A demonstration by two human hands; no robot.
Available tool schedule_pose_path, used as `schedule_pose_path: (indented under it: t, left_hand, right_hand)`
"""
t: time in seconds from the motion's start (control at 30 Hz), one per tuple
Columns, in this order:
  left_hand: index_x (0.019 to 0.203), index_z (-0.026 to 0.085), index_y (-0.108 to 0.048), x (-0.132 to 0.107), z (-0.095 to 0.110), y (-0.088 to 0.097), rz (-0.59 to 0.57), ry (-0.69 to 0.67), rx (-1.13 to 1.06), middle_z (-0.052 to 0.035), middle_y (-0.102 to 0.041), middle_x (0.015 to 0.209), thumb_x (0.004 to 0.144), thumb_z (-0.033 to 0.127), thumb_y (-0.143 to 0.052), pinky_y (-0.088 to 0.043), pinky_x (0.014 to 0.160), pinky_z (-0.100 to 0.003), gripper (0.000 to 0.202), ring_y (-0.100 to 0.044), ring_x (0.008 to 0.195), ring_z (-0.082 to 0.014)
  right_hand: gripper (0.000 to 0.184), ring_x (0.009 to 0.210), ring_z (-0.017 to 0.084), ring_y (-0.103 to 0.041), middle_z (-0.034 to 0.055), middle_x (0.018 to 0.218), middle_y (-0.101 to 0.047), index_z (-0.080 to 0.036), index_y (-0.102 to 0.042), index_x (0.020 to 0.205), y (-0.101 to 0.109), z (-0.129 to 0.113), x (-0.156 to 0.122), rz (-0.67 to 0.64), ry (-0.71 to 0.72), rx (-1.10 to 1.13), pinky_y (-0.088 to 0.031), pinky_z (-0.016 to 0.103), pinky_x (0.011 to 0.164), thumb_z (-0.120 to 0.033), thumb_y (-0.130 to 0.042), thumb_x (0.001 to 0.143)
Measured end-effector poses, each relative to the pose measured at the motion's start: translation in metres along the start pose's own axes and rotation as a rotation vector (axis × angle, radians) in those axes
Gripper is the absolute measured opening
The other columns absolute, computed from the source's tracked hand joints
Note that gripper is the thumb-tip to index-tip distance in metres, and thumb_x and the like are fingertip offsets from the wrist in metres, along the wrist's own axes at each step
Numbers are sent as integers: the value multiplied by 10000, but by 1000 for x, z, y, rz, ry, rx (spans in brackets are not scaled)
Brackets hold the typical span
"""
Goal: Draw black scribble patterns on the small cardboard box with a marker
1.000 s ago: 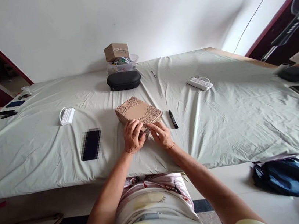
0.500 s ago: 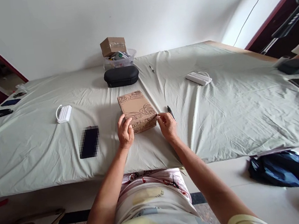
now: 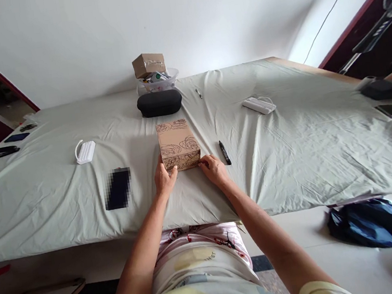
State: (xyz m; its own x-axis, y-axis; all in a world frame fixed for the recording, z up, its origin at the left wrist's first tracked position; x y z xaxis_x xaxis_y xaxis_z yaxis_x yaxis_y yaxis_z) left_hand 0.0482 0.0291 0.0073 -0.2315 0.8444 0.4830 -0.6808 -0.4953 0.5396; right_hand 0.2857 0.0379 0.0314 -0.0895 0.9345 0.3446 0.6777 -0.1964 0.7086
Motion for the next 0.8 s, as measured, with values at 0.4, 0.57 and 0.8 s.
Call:
schedule_pose_path:
  t: [0.4, 0.57, 0.8]
  left_hand:
    - [1456, 156, -568, 3, 3, 10, 6, 19, -21, -195, -725, 1385, 886, 325, -759, -600, 1074, -441, 624, -710, 1288, -331]
    - [1448, 166, -600, 5, 5, 17, 129, -159, -33, -197, -719, 1382, 978, 502, -668, -600, 1081, -452, 582, -699, 1278, -324]
    - [1525, 149, -555, 2, 14, 17, 265, -345, -121, -221, -638, 1512, 1082, 507, -520, -514, 1211, -445, 570, -618, 1434, -301]
  right_hand:
    - [142, 832, 189, -678, 51, 961, -734, -230, -780, 943, 2, -1, 0, -5, -20, 50, -532, 300, 804, -274, -645, 928]
    - [169, 872, 196, -698, 61, 994, -754, -238, -806, 975, 3, -2, 0, -32, 46, 20, -545, 300, 822, -285, -645, 955]
    - [290, 977, 229, -703, 92, 1014, -765, -242, -811, 1021, 3, -5, 0, -91, 146, -45, -542, 355, 956, -325, -534, 1039]
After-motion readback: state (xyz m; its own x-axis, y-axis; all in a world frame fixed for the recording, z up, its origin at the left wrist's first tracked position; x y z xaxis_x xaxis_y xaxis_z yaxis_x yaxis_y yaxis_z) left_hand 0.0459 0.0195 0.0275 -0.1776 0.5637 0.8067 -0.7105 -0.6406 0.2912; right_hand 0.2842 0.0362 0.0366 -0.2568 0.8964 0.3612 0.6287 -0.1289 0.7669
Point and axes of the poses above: each hand's wrist, its own x-axis towards the middle knuckle, its own y-axis out of the back of the hand, z = x × y, the point moved 1 cm from there along x, towards the middle knuckle
